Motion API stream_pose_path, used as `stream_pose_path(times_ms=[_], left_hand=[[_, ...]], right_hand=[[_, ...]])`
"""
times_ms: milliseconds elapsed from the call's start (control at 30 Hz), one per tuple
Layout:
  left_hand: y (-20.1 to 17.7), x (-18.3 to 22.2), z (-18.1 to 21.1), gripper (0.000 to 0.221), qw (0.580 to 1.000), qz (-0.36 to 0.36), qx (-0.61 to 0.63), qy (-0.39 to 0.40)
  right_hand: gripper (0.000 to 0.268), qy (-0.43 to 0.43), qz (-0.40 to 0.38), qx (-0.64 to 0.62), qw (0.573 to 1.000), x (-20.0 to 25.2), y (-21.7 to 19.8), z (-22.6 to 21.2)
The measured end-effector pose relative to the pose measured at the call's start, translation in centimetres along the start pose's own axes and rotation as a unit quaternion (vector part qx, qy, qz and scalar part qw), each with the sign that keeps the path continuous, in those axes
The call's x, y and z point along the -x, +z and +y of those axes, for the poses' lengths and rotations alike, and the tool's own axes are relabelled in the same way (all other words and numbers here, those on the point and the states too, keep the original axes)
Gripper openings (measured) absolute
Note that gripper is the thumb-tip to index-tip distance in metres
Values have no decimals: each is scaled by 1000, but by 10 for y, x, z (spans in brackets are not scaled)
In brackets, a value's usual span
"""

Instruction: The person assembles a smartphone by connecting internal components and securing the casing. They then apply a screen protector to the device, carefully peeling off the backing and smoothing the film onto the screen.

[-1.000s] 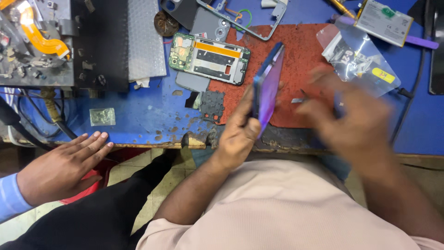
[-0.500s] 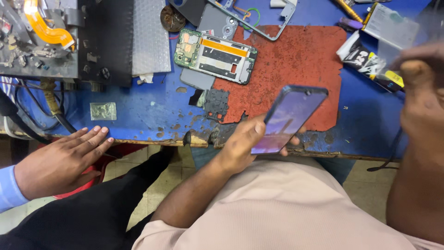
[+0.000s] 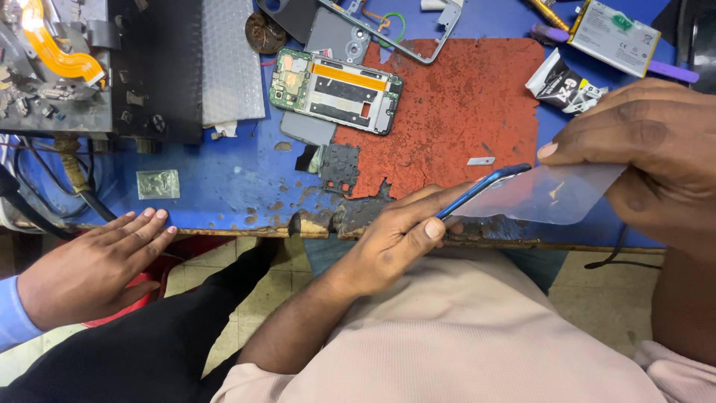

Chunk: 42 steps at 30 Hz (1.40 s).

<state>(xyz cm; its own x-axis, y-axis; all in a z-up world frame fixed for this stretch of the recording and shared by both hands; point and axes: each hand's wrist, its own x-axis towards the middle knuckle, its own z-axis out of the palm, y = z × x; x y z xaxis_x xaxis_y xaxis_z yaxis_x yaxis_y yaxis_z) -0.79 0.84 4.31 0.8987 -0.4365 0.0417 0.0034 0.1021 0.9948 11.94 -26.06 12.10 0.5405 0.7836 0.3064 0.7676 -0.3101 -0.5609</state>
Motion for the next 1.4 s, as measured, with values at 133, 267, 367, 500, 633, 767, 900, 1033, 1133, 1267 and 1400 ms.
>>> stream_pose_path(times_ms=[133,267,367,500,633,767,900,1033,1133,1267,1400], left_hand=[[1,-1,1,65,1000,2,9,-5],[2,-1,1,66,1000,5,-6,-24],[3,-1,2,66,999,8,-6,-32],[4,-1,3,67,1000,13,-15,-19],[4,0,3,67,999,16,-31,-8],[3,-1,2,67,999,13,-35,1],[5,-1,5,66,1000,14,-13,-10],[6,-1,11,62,999,12,-37,5],[7,-2,15,57,998,9,-69,7],[8,0,24,54,995,-4,-96,-6],[8,-2,29,55,994,-9,-106,-33]], right_hand=[[39,-6,2,3,1000,1,-1,0],[43,-15,-6,28,999,3,-1,-2],[36,-21,29,21,999,3,3,-2],[33,-42,46,13,998,4,5,-1],[32,-45,41,25,998,6,4,-4],[31,-27,35,55,997,8,3,-15],[32,-35,37,60,997,7,4,-18],[33,-57,30,30,997,7,2,-14],[34,-52,5,15,999,11,0,-8],[38,-28,-41,-18,999,16,-4,3],[43,-32,-71,18,997,17,-9,11]])
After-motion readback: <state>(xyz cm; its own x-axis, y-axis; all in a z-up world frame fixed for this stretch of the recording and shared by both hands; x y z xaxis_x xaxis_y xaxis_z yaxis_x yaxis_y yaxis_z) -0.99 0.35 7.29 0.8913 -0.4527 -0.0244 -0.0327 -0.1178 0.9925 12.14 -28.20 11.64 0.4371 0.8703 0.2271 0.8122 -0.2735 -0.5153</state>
